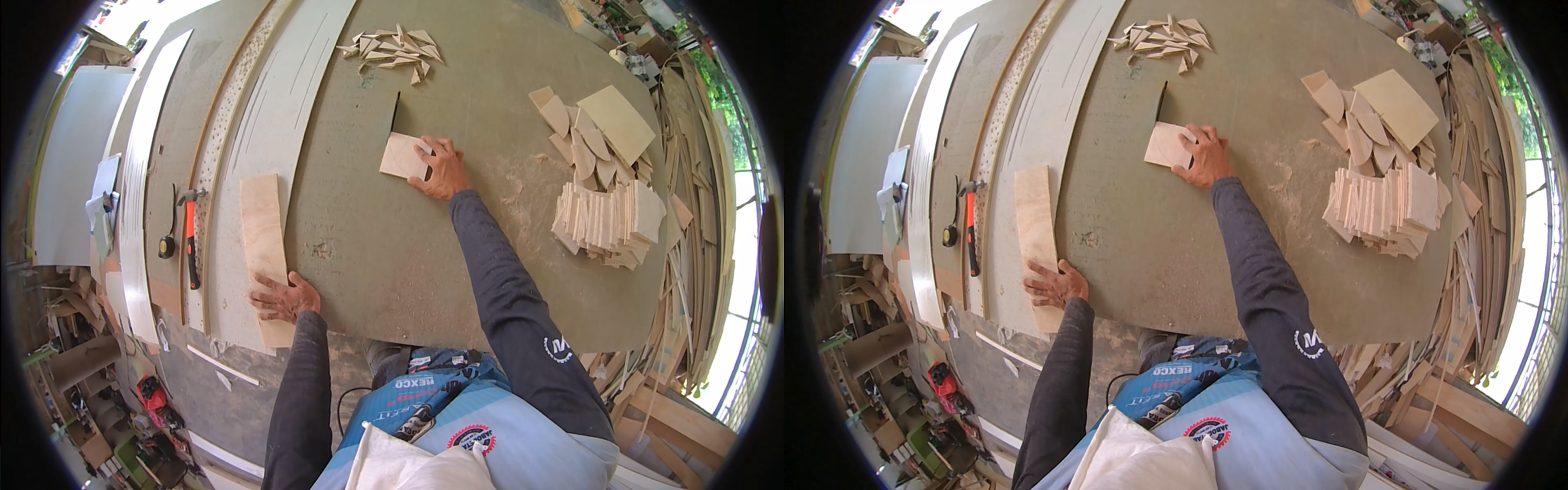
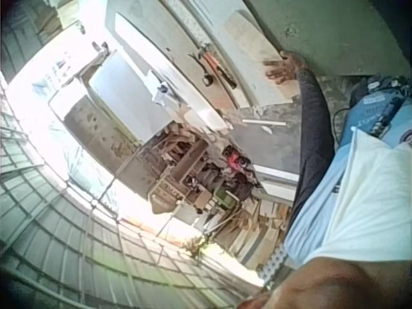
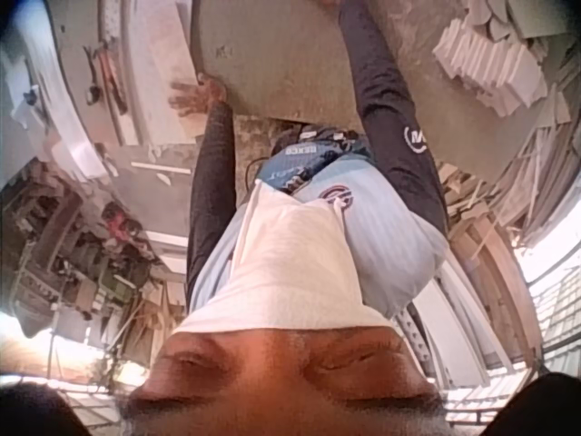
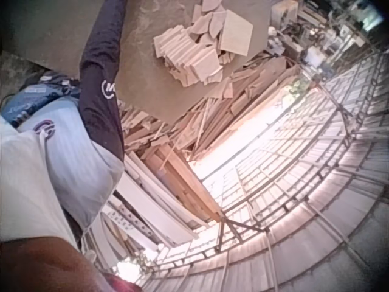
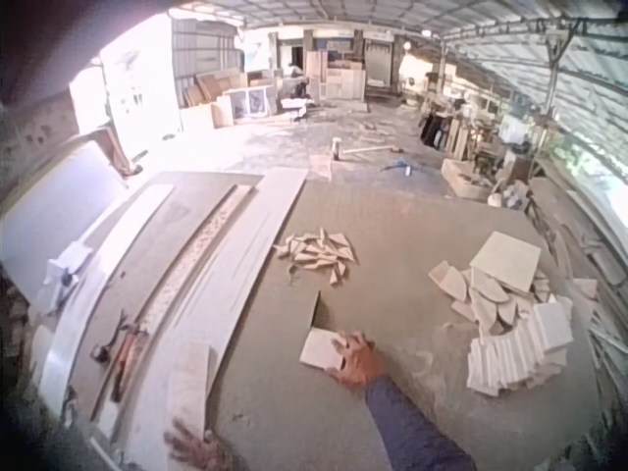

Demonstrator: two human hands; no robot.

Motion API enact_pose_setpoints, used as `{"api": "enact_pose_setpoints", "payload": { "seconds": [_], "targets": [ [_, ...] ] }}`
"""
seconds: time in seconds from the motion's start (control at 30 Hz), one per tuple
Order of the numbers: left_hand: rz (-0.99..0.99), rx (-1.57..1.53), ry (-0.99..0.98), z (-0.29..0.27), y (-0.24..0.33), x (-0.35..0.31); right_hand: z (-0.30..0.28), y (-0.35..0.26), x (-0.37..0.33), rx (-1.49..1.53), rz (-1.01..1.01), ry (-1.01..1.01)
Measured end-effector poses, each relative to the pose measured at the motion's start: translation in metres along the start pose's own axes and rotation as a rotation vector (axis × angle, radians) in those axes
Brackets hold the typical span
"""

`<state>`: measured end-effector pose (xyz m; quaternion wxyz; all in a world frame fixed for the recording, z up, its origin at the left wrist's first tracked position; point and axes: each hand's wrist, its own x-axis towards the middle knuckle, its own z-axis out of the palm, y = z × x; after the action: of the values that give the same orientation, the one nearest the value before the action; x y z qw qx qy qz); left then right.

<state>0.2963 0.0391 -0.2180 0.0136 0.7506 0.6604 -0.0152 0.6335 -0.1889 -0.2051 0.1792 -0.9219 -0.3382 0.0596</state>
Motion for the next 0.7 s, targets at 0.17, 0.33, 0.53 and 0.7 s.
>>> {"api": "enact_pose_setpoints", "payload": {
  "seconds": [0.17, 0.33, 0.53, 0.7],
  "targets": [
    [0.002, -0.001, 0.006, -0.0021, 0.0011, -0.0015, 0.0039, 0.0006, -0.0047, 0.013, -0.011, -0.007],
    [0.003, -0.003, 0.001, -0.0026, 0.0014, -0.0012, 0.0058, 0.0002, -0.0059, 0.019, -0.012, 0.008],
    [0.002, -0.011, 0.007, 0.0016, -0.0010, -0.0001, 0.0048, -0.0011, -0.0032, 0.031, -0.001, 0.003],
    [0.001, -0.007, 0.003, 0.0031, -0.0018, 0.0008, 0.0053, -0.0025, -0.0019, 0.031, 0.011, 0.007]
  ]
}}
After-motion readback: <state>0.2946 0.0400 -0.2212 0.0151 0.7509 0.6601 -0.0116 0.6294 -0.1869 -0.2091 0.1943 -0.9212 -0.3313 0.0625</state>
